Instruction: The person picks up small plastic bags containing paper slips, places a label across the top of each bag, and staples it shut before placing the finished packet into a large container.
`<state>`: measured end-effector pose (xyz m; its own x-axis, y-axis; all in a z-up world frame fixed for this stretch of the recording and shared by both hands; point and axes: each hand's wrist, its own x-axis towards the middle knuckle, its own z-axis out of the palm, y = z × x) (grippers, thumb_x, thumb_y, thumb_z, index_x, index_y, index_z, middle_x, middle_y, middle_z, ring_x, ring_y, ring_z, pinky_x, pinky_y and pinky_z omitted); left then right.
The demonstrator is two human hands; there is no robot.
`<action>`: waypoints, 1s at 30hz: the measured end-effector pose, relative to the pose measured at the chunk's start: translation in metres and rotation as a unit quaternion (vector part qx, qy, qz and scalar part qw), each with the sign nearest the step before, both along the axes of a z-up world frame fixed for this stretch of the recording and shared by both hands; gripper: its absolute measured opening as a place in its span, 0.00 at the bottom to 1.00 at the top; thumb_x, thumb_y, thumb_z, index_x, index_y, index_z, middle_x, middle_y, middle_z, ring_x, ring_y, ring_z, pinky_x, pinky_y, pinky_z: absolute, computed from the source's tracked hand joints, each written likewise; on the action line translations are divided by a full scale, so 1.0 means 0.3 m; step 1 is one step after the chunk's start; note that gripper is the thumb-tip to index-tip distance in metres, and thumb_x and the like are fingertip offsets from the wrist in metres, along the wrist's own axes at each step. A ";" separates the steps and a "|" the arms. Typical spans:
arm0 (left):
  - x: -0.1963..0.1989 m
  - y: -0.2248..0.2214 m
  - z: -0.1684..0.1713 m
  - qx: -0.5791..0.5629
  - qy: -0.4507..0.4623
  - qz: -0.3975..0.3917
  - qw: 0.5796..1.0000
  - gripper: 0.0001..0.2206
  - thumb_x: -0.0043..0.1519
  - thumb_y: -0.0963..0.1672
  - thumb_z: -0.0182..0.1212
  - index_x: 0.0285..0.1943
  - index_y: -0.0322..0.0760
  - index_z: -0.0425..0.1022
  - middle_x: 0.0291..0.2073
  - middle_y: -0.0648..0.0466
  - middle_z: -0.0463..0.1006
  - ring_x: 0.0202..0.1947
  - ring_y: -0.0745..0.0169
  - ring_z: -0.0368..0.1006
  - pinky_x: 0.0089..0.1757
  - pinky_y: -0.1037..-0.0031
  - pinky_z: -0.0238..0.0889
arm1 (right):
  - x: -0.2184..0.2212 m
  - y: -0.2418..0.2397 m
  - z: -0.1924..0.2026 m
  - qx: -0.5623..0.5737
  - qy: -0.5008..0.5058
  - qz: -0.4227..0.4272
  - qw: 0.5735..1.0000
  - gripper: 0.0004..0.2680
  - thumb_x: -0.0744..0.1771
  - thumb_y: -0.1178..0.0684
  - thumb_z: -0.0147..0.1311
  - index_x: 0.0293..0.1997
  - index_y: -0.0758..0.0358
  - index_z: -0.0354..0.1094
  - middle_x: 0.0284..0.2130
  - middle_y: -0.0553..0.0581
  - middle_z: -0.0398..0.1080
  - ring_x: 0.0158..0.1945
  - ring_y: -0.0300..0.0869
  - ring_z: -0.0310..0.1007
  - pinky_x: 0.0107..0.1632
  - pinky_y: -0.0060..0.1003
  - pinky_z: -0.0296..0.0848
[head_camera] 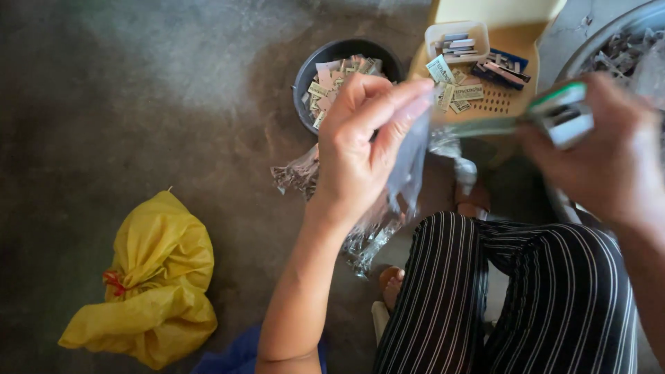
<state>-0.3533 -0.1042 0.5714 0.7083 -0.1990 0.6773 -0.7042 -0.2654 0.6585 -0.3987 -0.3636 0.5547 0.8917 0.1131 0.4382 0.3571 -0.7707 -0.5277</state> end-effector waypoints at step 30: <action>-0.027 -0.054 0.081 0.093 0.007 -0.053 0.994 0.14 0.63 0.42 0.74 0.58 0.44 0.82 0.42 0.55 0.75 0.40 0.68 0.74 0.41 0.77 0.70 | -0.047 0.129 0.062 0.210 -0.007 0.027 0.977 0.12 0.63 0.64 0.67 0.44 0.68 0.64 0.41 0.57 0.74 0.45 0.37 0.75 0.51 0.33 0.75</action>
